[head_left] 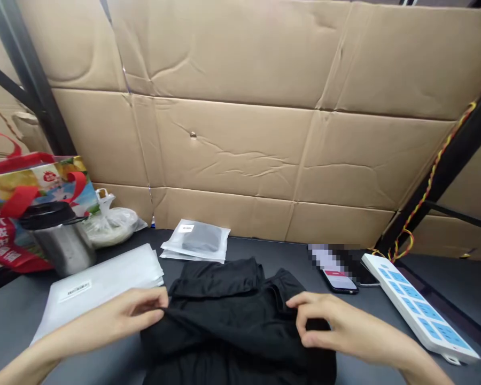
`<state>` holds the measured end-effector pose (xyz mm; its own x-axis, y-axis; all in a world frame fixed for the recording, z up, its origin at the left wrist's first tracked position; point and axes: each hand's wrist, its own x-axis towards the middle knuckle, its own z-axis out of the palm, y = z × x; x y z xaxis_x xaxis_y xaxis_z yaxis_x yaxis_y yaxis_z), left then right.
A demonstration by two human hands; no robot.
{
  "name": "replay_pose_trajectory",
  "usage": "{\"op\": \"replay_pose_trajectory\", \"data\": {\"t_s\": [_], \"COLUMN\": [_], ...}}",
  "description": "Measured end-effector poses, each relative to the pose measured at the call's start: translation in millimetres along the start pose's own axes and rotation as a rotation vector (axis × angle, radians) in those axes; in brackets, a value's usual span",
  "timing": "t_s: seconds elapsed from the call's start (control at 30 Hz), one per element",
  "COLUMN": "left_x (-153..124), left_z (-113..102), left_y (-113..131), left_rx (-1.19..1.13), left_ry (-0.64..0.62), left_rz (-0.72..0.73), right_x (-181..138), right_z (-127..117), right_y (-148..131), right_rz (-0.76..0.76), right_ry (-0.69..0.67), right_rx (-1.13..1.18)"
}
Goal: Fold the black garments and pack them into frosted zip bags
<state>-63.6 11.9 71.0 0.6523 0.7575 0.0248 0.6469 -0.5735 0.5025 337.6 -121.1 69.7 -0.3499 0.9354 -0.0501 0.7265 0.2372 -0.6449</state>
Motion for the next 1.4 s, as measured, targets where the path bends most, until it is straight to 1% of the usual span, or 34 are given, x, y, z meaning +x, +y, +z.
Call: {"op": "replay_pose_trajectory", "data": {"t_s": [0.07, 0.1, 0.13, 0.2, 0.27, 0.33, 0.4, 0.5, 0.6, 0.67, 0.7, 0.77, 0.83, 0.87, 0.93, 1.0, 1.03, 1.1, 1.17, 1.2, 1.27, 1.33, 1.4], "left_x": [20, 31, 42, 59, 68, 69, 65, 59, 57, 58, 59, 62, 63, 63, 61, 58, 57, 55, 55, 55, 56, 56, 55], "left_z": [-4, -3, 0, 10, 23, 33, 37, 33, 26, 25, 26, 32, 42, 47, 54, 58, 58, 58, 59, 60, 62, 63, 63], "left_y": [-4, -7, -12, -22, -33, -40, -45, -45, -38, -29, -24, -16, -11, -10, -8, -8, -7, -7, -9, -10, -12, -13, -13], "left_rx": [-0.083, -0.098, -0.087, -0.046, -0.03, -0.033, -0.017, 0.053, 0.048, -0.067, -0.169, -0.46, -0.722, -0.813, -0.91, -1.002, -1.057, -1.148, -1.198, -1.208, -1.218, -1.217, -1.216], "left_ry": [-0.053, -0.03, 0.028, 0.089, 0.071, 0.038, 0.039, 0.053, 0.08, 0.097, 0.096, 0.061, 0.011, -0.012, -0.048, -0.091, -0.116, -0.149, -0.155, -0.152, -0.144, -0.146, -0.162], "left_rz": [0.011, 0.01, 0.004, -0.004, -0.006, 0.0, 0.0, 0.009, 0.037, 0.025, -0.001, -0.119, -0.248, -0.295, -0.327, -0.318, -0.313, -0.305, -0.307, -0.311, -0.315, -0.305, -0.282], "right_x": [17, 28, 39, 58, 68, 67, 58, 41, 35, 36, 38, 41, 44, 46, 49, 53, 56, 66, 81, 89, 106, 116, 117], "right_z": [-13, -16, -16, -11, -1, 6, 10, 7, -1, -7, -10, -14, -16, -18, -21, -25, -25, -18, 2, 15, 46, 72, 83], "right_y": [7, 13, 21, 37, 51, 59, 63, 62, 58, 56, 56, 60, 67, 70, 71, 60, 49, 17, -20, -37, -62, -73, -72], "right_rz": [-0.012, 0.006, 0.04, 0.102, 0.129, 0.144, 0.171, 0.226, 0.214, 0.2, 0.212, 0.301, 0.426, 0.478, 0.541, 0.566, 0.567, 0.54, 0.444, 0.4, 0.356, 0.296, 0.241], "right_ry": [0.116, 0.172, 0.213, 0.231, 0.211, 0.21, 0.213, 0.161, 0.095, 0.113, 0.143, 0.219, 0.274, 0.293, 0.343, 0.422, 0.473, 0.574, 0.636, 0.606, 0.492, 0.385, 0.312], "right_rx": [-0.018, -0.043, -0.071, -0.094, -0.088, -0.086, -0.094, -0.103, -0.063, 0.019, 0.062, 0.084, 0.029, -0.01, -0.087, -0.163, -0.215, -0.336, -0.572, -0.637, -0.674, -0.644, -0.525]}}
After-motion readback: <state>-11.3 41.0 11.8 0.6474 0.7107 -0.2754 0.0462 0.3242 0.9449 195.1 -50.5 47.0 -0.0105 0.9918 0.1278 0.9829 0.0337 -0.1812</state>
